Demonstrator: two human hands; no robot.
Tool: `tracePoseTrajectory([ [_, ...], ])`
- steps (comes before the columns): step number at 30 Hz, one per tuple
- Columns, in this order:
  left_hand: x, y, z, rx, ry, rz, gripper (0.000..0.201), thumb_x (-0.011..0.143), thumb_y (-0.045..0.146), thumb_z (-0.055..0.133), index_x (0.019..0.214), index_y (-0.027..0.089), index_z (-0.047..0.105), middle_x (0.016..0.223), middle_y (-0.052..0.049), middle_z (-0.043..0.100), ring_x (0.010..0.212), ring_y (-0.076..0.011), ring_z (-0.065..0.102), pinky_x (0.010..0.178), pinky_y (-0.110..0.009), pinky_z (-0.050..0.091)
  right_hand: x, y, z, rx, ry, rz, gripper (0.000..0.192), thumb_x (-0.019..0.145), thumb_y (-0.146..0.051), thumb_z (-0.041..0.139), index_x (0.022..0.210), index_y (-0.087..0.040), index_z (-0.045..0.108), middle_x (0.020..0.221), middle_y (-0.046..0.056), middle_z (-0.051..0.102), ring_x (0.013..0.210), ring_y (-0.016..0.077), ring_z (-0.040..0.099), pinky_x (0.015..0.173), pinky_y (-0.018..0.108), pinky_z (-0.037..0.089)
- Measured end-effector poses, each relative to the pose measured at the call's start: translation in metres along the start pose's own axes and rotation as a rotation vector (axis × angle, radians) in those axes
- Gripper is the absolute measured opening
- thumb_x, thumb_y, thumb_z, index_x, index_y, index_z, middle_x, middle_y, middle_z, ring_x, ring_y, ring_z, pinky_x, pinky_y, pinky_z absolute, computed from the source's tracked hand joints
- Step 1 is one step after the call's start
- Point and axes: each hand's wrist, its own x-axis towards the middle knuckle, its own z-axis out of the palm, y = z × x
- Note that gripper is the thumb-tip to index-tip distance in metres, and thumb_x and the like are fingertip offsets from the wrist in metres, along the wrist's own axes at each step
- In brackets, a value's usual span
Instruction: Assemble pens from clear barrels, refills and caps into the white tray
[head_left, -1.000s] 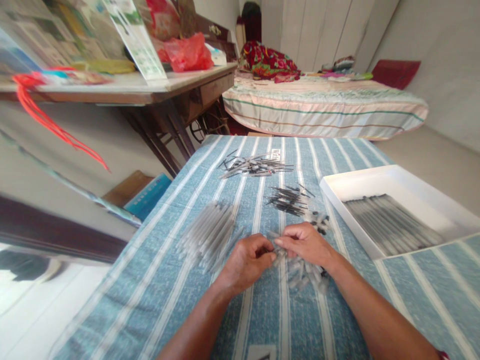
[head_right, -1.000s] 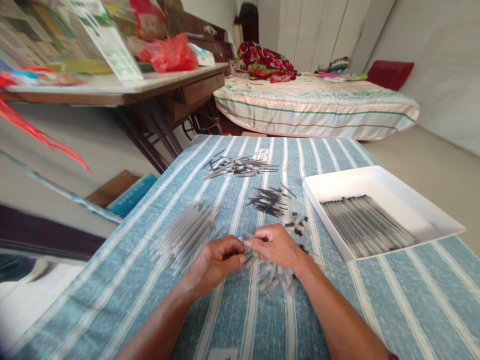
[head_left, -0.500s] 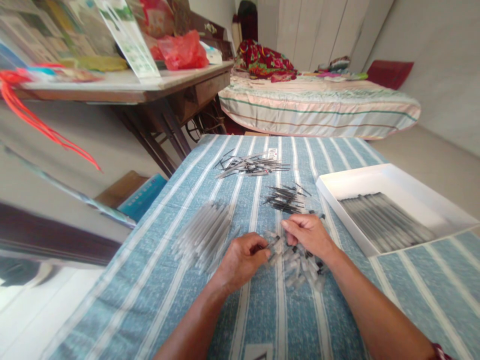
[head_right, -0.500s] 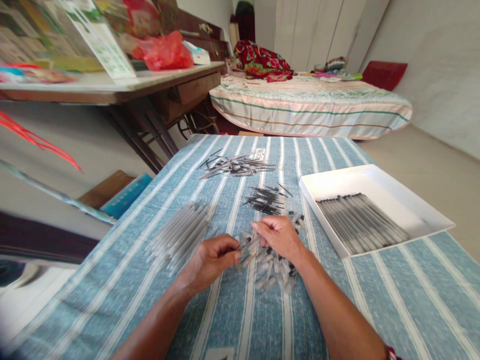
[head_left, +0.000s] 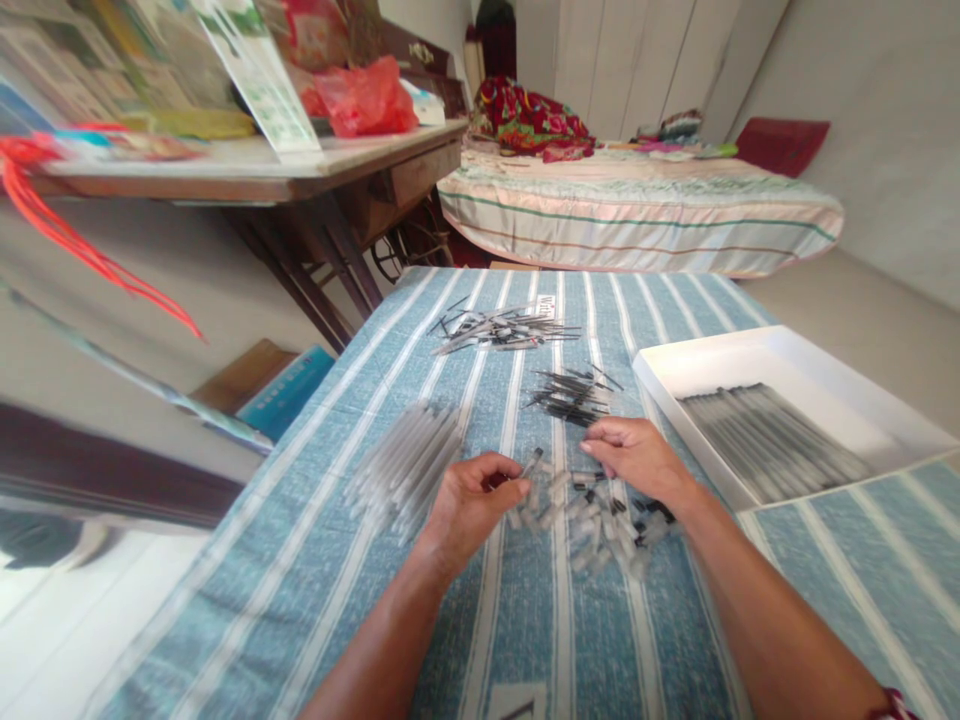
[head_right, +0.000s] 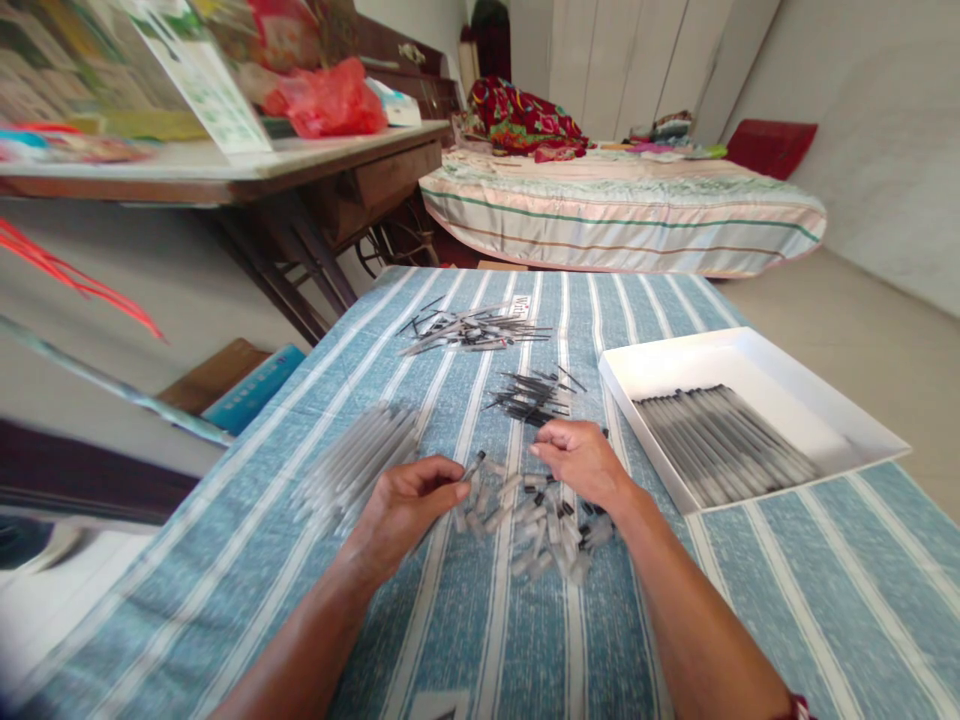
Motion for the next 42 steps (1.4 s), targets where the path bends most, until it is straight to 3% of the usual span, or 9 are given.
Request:
tracePoseTrajectory([
  [7,0.0,0.003,0.001,-0.126,0.083,-0.063,0.015,0.058,0.026,0.072,0.065,0.014,0.065,0.055,0.003,0.057,0.051,-0.0085,0.045,0.051,-0.021,0.033,-0.002,0.005,-0.015,-0.215,-0.254,-0.048,0.011,0.071,-0.022,0.054,0.068,-0.015,0.062,0.046,-0.007,0.044,0.041,0.0068,0.038,0.043,0.019,0.026],
  [25,0.004,0.002,0.001,-0.178,0.121,-0.023,0.016,0.062,0.026,0.071,0.065,0.014,0.06,0.049,0.004,0.055,0.043,-0.0058,0.041,0.043,-0.018,0.029,-0.003,-0.012,0.005,-0.577,-0.286,-0.077,0.002,0.066,-0.021,0.061,0.066,-0.019,0.062,0.057,-0.002,0.056,0.054,0.011,0.048,0.05,0.022,0.024],
  [28,0.003,0.003,0.001,-0.258,0.121,-0.011,0.017,0.066,0.027,0.07,0.067,0.014,0.059,0.054,0.001,0.06,0.043,-0.0053,0.043,0.041,-0.017,0.028,-0.004,-0.012,0.005,-0.468,-0.239,-0.074,0.001,0.067,-0.019,0.058,0.066,-0.019,0.057,0.049,-0.006,0.046,0.047,0.0087,0.039,0.047,0.021,0.022],
  [33,0.005,0.005,-0.002,-0.473,0.16,-0.025,0.017,0.066,0.025,0.07,0.069,0.013,0.057,0.067,-0.002,0.066,0.047,-0.0061,0.052,0.044,-0.017,0.035,-0.007,-0.016,0.01,-0.066,-0.17,-0.126,0.005,0.071,-0.019,0.053,0.075,-0.018,0.054,0.046,-0.01,0.032,0.043,0.0065,0.028,0.044,0.02,0.022],
  [42,0.005,0.009,-0.011,-0.743,0.186,-0.028,0.021,0.063,0.018,0.072,0.078,0.014,0.058,0.07,-0.002,0.068,0.051,-0.0079,0.057,0.045,-0.017,0.04,-0.015,-0.024,0.023,0.495,-0.102,-0.121,0.015,0.072,-0.031,0.063,0.076,-0.016,0.058,0.059,0.001,0.065,0.05,0.0114,0.056,0.05,0.022,0.043],
])
